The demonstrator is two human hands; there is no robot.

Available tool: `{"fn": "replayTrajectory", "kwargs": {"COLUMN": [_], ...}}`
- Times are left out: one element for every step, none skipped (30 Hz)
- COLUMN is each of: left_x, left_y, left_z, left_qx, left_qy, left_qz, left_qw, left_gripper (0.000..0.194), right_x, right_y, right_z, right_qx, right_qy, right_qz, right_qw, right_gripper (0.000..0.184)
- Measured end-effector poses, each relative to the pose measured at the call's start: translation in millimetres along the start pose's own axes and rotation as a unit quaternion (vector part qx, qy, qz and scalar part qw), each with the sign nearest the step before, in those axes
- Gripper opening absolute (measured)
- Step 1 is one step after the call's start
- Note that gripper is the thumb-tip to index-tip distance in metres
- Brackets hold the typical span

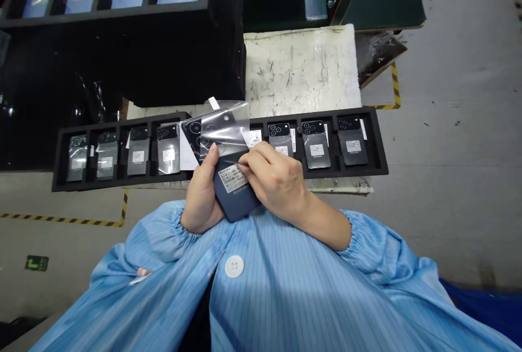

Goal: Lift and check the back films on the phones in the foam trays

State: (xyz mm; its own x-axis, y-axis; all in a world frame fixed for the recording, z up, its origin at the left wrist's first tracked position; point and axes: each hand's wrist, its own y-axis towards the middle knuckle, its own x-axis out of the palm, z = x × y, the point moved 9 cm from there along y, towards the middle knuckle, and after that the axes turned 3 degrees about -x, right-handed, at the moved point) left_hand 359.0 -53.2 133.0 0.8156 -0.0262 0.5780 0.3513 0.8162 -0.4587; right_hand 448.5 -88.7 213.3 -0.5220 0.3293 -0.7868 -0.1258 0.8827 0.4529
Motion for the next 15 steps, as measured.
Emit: {"fn": "replayTrajectory", "kwargs": {"left_x": [-1.5,-3.0,-4.3,-4.6,-4.0,-2.9,-1.8,-1.5,-1.9,-2.9,-3.5,-3.4,-2.6,-1.6,-0.8], "left_y": [0,1,1,2,3,5,6,8,9,10,11,12,12,12,13], "left_z": [1,2,3,4,4,3,3,1,0,-1,-2,-2,-3,-3,-3], "left_qx": [0.012,0.024,0.034,0.040,0.042,0.040,0.035,0.027,0.018,0.009,0.003,0.000,-0.001,-0.001,-0.001], "left_qy": [0.005,0.009,0.012,0.014,0.014,0.014,0.014,0.013,0.011,0.009,0.005,0.001,-0.002,-0.004,-0.006], "left_qz": [0.009,0.019,0.027,0.029,0.027,0.022,0.017,0.017,0.020,0.026,0.030,0.029,0.024,0.017,0.011], "left_qw": [1.000,0.999,0.999,0.999,0.999,0.999,0.999,0.999,1.000,1.000,1.000,1.000,1.000,1.000,1.000], "left_gripper": [0.029,0.029,0.029,0.028,0.027,0.026,0.025,0.024,0.024,0.023,0.023,0.023,0.023,0.024,0.026], "right_x": [1,2,3,3,4,4,3,3,3,3,3,3,3,4,4], "right_y": [1,1,2,2,2,2,2,2,1,1,1,1,0,0,0], "right_z": [0,-1,-3,-5,-7,-10,-12,-14,-15,-15,-15,-15,-14,-12,-11], "right_qx": [0.000,-0.001,-0.005,-0.012,-0.019,-0.026,-0.031,-0.035,-0.037,-0.037,-0.036,-0.035,-0.035,-0.034,-0.033], "right_qy": [-0.015,-0.031,-0.047,-0.058,-0.063,-0.065,-0.063,-0.059,-0.053,-0.047,-0.041,-0.036,-0.032,-0.028,-0.023], "right_qz": [-0.004,-0.007,-0.008,-0.010,-0.010,-0.010,-0.011,-0.013,-0.015,-0.017,-0.017,-0.017,-0.017,-0.018,-0.017], "right_qw": [1.000,0.999,0.999,0.998,0.998,0.997,0.997,0.998,0.998,0.998,0.998,0.999,0.999,0.999,0.999], "right_gripper": [0.018,0.018,0.018,0.017,0.017,0.017,0.017,0.017,0.018,0.018,0.017,0.017,0.016,0.014,0.012]}}
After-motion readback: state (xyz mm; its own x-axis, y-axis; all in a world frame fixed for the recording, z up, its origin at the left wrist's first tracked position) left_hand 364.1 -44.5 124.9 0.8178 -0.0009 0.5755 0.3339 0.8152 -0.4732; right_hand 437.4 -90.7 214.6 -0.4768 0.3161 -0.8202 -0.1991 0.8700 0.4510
